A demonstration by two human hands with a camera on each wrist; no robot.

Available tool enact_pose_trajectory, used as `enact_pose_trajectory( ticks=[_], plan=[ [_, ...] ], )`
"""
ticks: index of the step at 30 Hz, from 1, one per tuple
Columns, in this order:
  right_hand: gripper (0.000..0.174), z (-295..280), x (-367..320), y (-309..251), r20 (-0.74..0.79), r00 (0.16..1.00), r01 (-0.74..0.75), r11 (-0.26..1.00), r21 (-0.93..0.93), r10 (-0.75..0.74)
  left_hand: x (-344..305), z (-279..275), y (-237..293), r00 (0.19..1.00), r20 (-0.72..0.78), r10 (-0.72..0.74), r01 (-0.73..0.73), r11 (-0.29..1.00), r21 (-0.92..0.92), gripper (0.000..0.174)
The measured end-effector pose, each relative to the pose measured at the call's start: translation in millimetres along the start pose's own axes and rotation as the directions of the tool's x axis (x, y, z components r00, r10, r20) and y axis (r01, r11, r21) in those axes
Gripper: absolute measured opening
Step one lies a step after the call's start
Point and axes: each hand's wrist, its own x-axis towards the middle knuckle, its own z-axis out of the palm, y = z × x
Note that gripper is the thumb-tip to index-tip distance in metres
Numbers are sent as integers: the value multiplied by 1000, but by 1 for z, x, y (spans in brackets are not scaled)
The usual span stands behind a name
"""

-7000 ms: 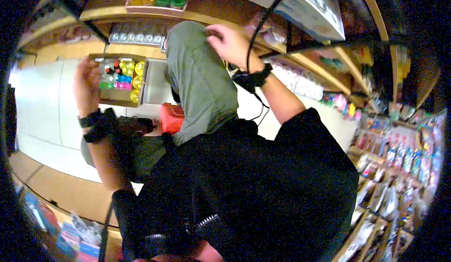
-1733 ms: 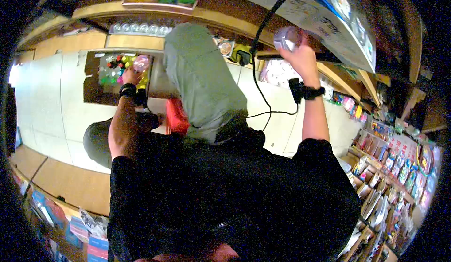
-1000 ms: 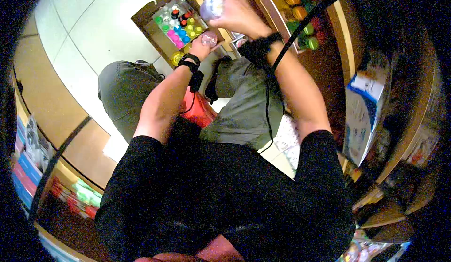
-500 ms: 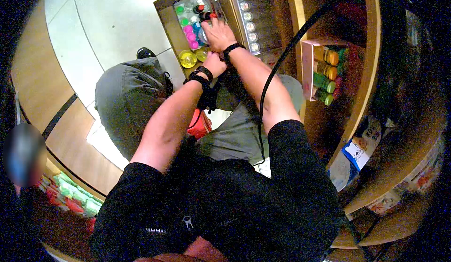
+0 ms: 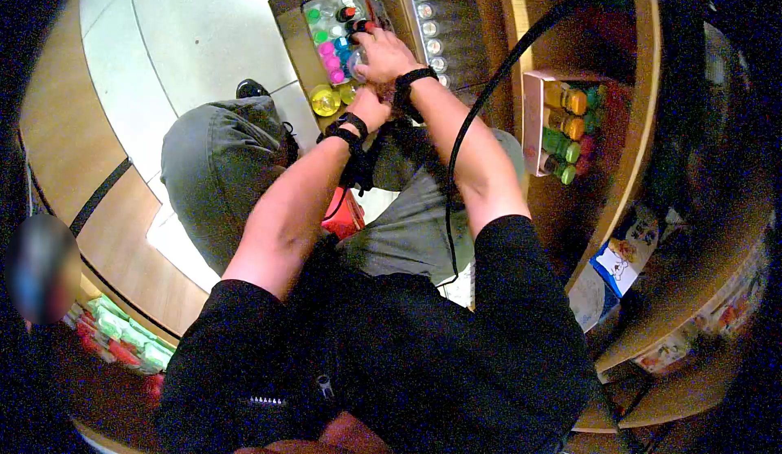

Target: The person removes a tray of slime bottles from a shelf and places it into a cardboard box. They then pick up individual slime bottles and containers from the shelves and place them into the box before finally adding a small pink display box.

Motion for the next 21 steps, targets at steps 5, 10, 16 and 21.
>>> enact_pose_trajectory(
  ticks=[5,10,16,21],
  plan=[
    [50,-80,-40,-6,-132,991,-12,991,137,30,20,3,-13,981,-148,-125,128,992,11,51],
    [43,-168,-149,-45,-322,946,37,970,241,44,25,-3,-5,987,-152,-61,62,998,-3,49],
    [40,-164,-300,-69,-449,818,-82,845,528,360,37,-25,71,970,-64,236,-243,906,-347,36],
    [34,-87,-379,-46,-390,598,-63,526,848,700,-79,-98,195,924,87,373,-244,748,-618,37]
  ],
)
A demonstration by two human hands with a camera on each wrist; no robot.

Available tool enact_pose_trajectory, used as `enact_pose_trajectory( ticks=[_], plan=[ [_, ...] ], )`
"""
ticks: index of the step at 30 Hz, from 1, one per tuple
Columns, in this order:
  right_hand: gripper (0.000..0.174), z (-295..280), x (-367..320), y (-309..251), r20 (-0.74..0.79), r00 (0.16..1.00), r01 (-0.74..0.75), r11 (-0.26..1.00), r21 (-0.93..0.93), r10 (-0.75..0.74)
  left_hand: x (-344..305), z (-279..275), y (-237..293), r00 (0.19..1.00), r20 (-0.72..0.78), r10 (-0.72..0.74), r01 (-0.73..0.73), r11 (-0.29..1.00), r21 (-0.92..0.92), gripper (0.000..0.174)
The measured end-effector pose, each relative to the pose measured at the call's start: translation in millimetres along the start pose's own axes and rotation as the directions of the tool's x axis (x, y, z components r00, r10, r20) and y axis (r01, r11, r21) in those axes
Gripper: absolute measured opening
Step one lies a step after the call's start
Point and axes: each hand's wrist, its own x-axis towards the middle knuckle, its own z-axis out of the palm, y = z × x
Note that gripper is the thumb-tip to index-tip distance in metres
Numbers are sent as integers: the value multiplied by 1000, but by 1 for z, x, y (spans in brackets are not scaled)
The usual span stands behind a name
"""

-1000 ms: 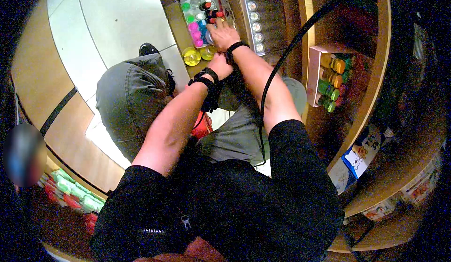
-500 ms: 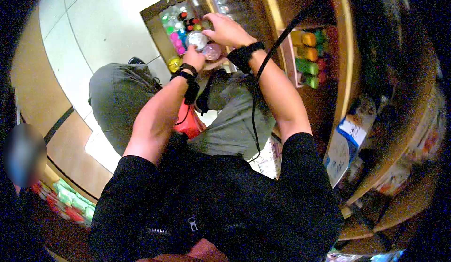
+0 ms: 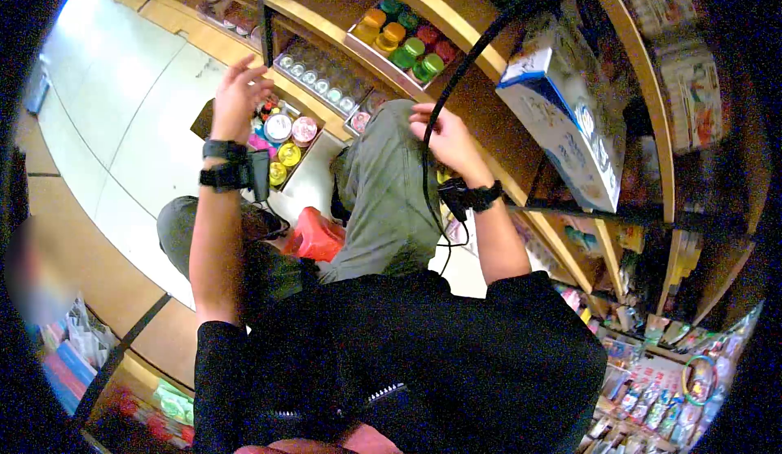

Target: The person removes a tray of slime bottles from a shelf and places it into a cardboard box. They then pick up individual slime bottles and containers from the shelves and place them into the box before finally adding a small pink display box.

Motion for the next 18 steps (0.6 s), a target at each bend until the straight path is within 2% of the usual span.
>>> enact_pose_trajectory(
  ticks=[2,3,4,6,8,9,10,12,14,15,18],
  plan=[
    [30,-11,-13,10,-124,980,-129,973,189,154,-21,-4,25,997,32,65,-63,996,-63,39],
    [26,-16,-15,9,-191,961,-175,973,148,201,-30,-7,34,998,30,52,-49,995,-84,40],
    [34,-23,-16,15,-182,948,-217,951,222,259,-37,-12,42,999,31,38,-34,994,-103,40],
    [36,-28,-13,15,-245,936,-184,946,266,251,-34,-36,27,999,16,37,-34,984,-175,35],
    [41,-25,-13,8,-245,939,-150,930,336,240,-32,-58,-3,991,-118,-64,39,978,-206,36],
    [43,-22,-13,0,-271,937,-124,934,335,221,-29,-68,-17,957,-199,-212,179,969,-173,33],
    [44,-19,-13,-4,-296,933,-100,939,329,203,-31,-63,-23,918,-298,-261,238,965,-111,29],
    [45,-18,-17,-1,-292,934,-89,925,369,206,-33,-51,-32,963,-195,-186,177,982,-61,28],
    [42,-20,-18,5,-276,934,-129,934,334,228,-32,-43,-31,982,-68,-178,177,984,-12,27],
    [37,-20,-20,8,-329,915,-84,909,407,232,-32,-40,-30,983,-38,-180,180,984,-5,27],
    [33,-28,-21,18,-349,903,-116,925,362,249,-33,-40,-38,974,-64,-215,219,974,52,26]
  ],
)
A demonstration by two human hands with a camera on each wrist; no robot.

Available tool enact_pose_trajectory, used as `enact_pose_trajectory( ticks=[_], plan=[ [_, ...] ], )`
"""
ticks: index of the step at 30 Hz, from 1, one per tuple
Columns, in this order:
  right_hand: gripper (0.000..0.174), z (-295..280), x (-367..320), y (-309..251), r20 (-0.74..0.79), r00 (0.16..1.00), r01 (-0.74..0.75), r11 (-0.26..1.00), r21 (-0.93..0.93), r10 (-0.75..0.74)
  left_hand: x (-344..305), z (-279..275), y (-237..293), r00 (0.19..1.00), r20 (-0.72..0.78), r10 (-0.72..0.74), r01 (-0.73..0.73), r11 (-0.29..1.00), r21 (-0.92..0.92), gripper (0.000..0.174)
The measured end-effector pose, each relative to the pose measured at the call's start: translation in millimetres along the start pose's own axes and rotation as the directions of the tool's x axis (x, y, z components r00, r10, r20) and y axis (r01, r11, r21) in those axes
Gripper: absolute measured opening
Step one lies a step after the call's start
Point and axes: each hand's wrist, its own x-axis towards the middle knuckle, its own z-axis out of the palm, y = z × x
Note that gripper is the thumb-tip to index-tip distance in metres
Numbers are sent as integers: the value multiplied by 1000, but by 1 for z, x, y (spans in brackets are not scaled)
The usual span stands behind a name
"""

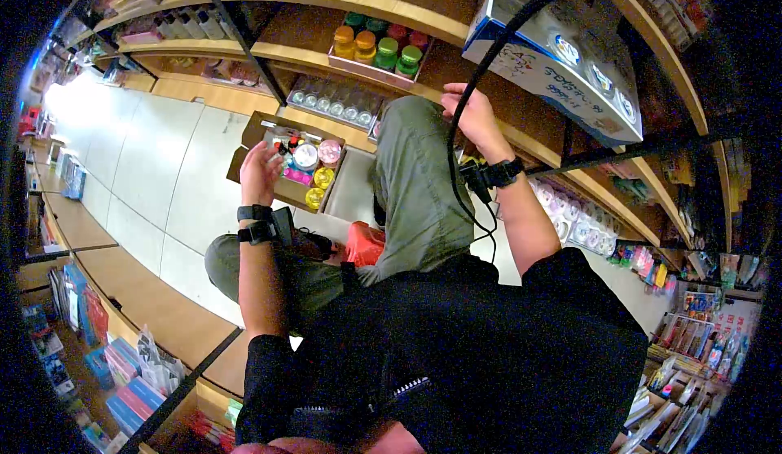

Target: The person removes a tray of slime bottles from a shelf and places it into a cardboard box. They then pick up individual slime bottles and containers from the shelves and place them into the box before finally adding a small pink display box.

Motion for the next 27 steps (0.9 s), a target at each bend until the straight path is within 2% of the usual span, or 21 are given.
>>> enact_pose_trajectory(
  ticks=[2,4,5,7,8,10,11,12,15,16,18,19,22,23,24,26,27],
  plan=[
    [30,0,11,8,-3,998,57,996,-72,-57,3,-2,-7,1000,19,-18,17,999,28,28],
    [29,5,23,7,82,941,338,883,-325,-329,1,1,-6,999,35,-39,37,998,54,29],
    [29,6,30,5,84,941,338,882,-328,-329,1,4,-6,998,55,-32,28,997,68,29],
    [41,24,34,-27,202,947,319,694,-645,-249,-2,7,-5,997,71,-26,21,997,77,29],
    [41,30,42,-26,213,946,324,689,-648,-245,-2,8,-5,998,62,-29,25,997,68,29],
    [45,46,58,-20,135,818,463,500,-732,-560,-6,11,-2,998,56,-2,-3,997,77,25],
    [48,51,63,-22,126,868,385,489,-783,-481,-11,13,2,999,43,-5,2,996,85,25],
    [48,55,67,-28,137,867,392,486,-781,-480,-13,13,4,999,33,-6,3,997,79,25],
    [48,63,80,-46,295,907,400,394,-828,-302,-13,8,7,997,71,12,-17,997,71,25],
    [48,66,82,-50,305,903,408,388,-826,-301,-13,6,7,998,64,13,-17,998,62,25],
    [51,68,88,-58,298,939,343,389,-855,-174,-13,3,6,999,41,-1,-1,998,58,25],
    [52,68,97,-54,321,933,360,415,-836,-162,-11,1,6,999,35,1,-2,999,40,25],
    [54,71,114,-45,379,911,413,384,-826,-165,-6,-3,1,998,59,29,-35,994,101,24],
    [56,72,110,-50,370,916,401,410,-820,-156,-3,-3,0,998,54,44,-50,992,115,25],
    [57,74,119,-46,341,935,354,359,-863,-103,-1,-3,-3,998,35,56,-60,991,117,26],
    [57,79,121,-51,326,941,337,371,-865,-94,9,-11,-15,994,68,90,-95,992,80,27],
    [56,74,127,-40,344,917,397,380,-835,-200,3,-6,-12,993,53,104,-110,986,126,27]
  ],
)
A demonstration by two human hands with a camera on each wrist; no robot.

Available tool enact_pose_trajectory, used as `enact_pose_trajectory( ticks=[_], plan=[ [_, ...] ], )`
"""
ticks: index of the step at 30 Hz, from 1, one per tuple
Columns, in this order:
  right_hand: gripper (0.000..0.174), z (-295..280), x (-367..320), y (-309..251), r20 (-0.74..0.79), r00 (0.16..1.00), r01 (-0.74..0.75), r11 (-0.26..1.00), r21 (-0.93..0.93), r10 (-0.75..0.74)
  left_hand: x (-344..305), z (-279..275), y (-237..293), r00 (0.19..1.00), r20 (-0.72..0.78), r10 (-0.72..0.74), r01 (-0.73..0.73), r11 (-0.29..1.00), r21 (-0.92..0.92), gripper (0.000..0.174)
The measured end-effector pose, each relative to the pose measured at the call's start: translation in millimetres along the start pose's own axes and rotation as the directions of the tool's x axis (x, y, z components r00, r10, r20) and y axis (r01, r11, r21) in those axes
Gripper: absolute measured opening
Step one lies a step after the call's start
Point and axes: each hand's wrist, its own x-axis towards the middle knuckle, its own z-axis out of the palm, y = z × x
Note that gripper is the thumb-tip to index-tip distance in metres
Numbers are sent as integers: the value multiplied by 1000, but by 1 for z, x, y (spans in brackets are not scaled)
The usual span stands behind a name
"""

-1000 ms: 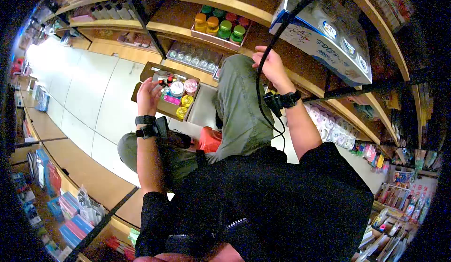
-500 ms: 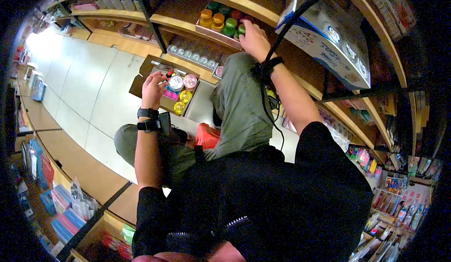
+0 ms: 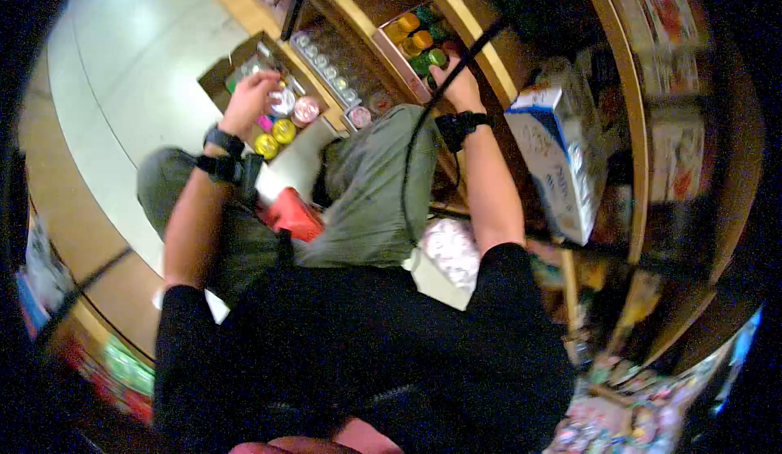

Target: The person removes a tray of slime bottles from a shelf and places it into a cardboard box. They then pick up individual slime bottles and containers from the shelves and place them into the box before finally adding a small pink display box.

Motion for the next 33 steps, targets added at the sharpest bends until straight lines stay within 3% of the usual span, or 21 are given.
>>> enact_pose_trajectory(
  ticks=[1,3,5,7,10,13,17,18,23,28,32,33],
  plan=[
    [57,9,12,16,74,996,-41,999,15,40,-5,4,9,1000,-13,13,-12,999,51,27],
    [57,0,5,-2,-17,997,69,996,-58,-70,-2,6,10,1000,1,7,-7,997,73,26],
    [56,12,21,26,52,998,23,999,41,-25,-7,9,18,1000,24,1,-3,994,110,26],
    [51,6,12,12,-33,993,107,992,-68,-109,-6,9,17,1000,25,7,-9,997,71,25],
    [53,2,8,5,48,998,-30,999,45,28,-4,6,17,999,38,19,-21,998,62,24],
    [57,2,9,2,-4,999,52,998,-30,-52,-5,6,17,999,45,23,-25,998,52,23],
    [62,-11,3,-28,72,996,66,992,-105,-58,-5,6,18,998,48,27,-30,998,55,24],
    [55,-9,5,-26,64,997,45,990,-130,-36,-4,7,20,998,37,49,-52,996,79,26],
    [53,1,19,-5,62,998,26,992,-125,-19,-11,5,25,996,7,85,-85,992,93,29],
    [56,4,13,1,-49,993,103,984,-144,-111,-7,0,21,997,44,68,-74,987,146,27],
    [57,-2,4,-11,-42,993,105,992,-67,-108,-10,3,22,999,27,44,-47,992,119,26],
    [60,-6,0,-21,1,999,48,999,-23,-48,-10,4,21,999,25,32,-34,993,109,26]
  ],
)
